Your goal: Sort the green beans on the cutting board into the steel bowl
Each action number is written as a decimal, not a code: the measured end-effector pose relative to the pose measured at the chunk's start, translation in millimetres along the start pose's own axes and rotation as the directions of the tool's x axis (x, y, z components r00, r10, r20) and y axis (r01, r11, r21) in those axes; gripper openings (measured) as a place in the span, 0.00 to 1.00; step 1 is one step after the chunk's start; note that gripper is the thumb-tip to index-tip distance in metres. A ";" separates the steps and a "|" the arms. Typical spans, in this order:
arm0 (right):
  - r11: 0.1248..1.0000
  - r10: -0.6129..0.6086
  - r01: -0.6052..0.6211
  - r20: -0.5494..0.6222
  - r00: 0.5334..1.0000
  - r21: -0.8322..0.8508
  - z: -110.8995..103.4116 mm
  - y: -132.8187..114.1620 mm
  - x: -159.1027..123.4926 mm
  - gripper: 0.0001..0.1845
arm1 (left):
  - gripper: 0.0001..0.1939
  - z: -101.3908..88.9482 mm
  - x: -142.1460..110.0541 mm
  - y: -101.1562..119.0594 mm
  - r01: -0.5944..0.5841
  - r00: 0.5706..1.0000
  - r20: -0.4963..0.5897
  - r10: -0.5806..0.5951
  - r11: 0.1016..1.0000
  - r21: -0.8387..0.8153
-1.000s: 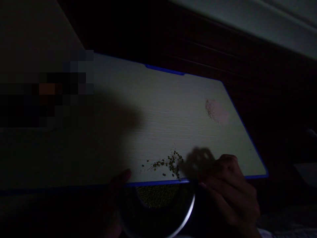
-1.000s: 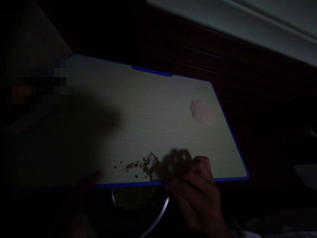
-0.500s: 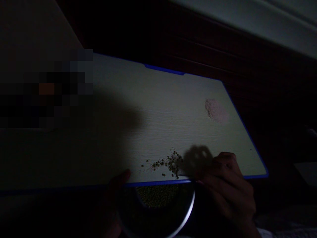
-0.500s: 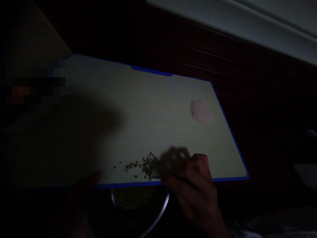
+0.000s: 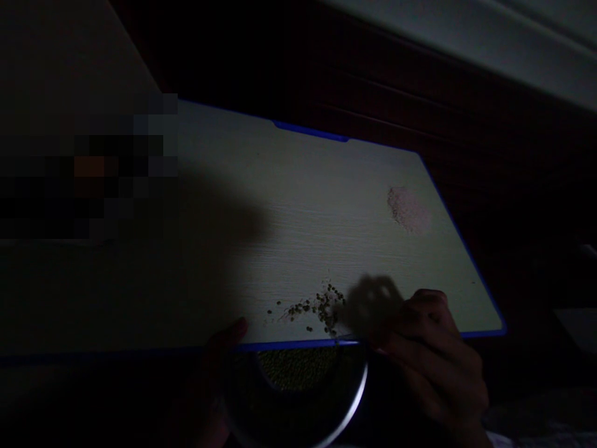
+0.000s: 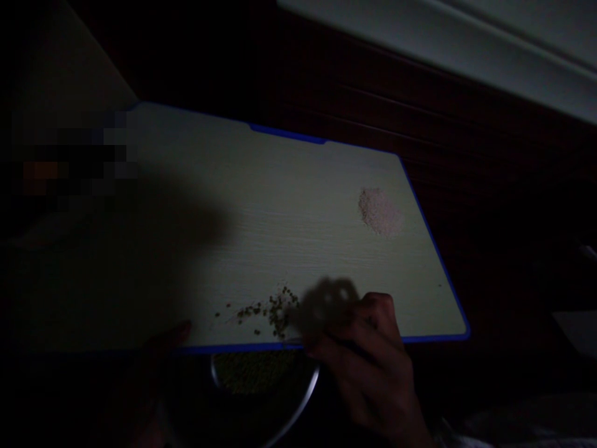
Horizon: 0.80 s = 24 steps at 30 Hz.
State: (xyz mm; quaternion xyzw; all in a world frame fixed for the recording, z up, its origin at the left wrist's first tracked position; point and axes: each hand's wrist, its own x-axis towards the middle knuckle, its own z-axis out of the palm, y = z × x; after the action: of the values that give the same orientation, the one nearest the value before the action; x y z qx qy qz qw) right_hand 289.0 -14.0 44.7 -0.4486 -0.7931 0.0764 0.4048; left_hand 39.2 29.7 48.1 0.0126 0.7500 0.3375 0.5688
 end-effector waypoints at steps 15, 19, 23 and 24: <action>1.000 -0.015 0.015 0.021 1.000 -0.016 1.6 -0.7 4.0 0.13 | 0.03 -10.5 16.9 -11.2 -0.079 0.997 0.006 0.079 0.989 0.126; 1.000 -0.013 0.013 0.025 1.000 -0.021 -1.4 -1.6 3.2 0.13 | 0.05 -10.0 20.3 -11.9 -0.085 0.996 0.034 0.082 0.991 0.101; 1.000 -0.022 0.022 0.028 0.999 -0.008 -3.3 0.0 0.6 0.14 | 0.07 -10.0 24.0 -15.7 -0.065 0.995 0.077 0.058 0.994 0.089; 1.000 -0.027 0.027 0.028 0.999 -0.007 -3.6 0.6 -0.3 0.14 | 0.09 -10.7 25.8 -17.5 -0.049 0.993 0.113 0.039 0.994 0.094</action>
State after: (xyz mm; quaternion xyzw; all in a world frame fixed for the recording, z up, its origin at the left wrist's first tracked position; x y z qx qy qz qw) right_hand 292.0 -14.7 46.6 -0.4383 -0.8048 0.0743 0.3933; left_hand 27.2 21.3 18.5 0.0753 0.7321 0.3122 0.6007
